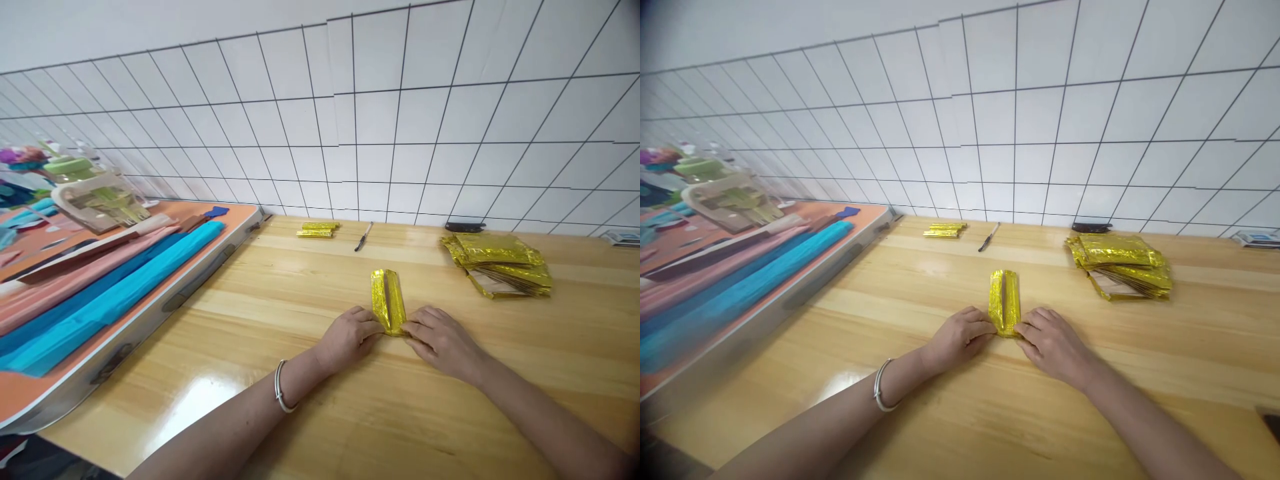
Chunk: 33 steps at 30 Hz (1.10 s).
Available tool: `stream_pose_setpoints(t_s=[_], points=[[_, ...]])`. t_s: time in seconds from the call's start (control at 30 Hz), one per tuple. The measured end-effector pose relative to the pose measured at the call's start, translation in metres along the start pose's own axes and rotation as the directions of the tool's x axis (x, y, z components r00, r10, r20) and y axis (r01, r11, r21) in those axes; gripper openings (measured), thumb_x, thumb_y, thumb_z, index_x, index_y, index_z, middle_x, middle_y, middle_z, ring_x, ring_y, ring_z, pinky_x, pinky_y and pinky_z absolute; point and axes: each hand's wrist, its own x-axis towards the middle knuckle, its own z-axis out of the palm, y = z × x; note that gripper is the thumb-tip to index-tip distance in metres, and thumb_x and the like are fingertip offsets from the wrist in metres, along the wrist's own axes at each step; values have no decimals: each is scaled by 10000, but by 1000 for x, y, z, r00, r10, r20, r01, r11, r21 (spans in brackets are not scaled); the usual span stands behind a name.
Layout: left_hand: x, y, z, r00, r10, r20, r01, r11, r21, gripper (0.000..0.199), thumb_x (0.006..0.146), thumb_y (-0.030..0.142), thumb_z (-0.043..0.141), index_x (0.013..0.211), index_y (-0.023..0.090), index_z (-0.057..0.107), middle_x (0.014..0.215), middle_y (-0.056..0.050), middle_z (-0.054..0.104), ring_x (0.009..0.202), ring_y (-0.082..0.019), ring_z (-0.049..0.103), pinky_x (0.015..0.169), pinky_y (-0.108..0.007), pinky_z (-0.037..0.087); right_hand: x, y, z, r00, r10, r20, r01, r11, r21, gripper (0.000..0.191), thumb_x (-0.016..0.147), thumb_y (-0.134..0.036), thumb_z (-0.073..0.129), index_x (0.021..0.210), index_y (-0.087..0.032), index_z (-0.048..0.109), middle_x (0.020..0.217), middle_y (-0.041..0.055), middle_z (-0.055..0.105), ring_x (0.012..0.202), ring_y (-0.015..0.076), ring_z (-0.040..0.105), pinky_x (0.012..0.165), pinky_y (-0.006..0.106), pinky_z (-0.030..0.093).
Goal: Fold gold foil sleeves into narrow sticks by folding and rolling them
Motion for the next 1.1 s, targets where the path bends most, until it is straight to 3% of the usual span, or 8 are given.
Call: stream_pose_setpoints(t_s=[0.23,0.63,1.1], points=[[-1,2,2,998,-62,-7,62,998,1,205,890,201,430,967,199,621,886,-51,632,875,-162,553,811,-301,417,3,0,-1,1000,12,-27,-11,999,44,217,869,-163,463,977,-221,642,861,74,609,856,193,528,746,347,437],[9,4,3,969,-237,-63,233,970,-66,172,874,279,489,831,175,619,785,-41,608,764,-148,551,711,-264,404,11,3,8,974,222,-37,-203,938,282,134,842,-218,517,867,-225,649,834,41,613,814,182,536,722,335,424],[10,7,3,919,-386,-85,389,921,20,187,824,319,546,703,181,583,712,-11,543,751,-148,511,742,-276,365,24,0,5,942,332,45,-333,914,233,104,792,-188,532,717,-197,603,723,23,561,734,172,501,671,303,392]])
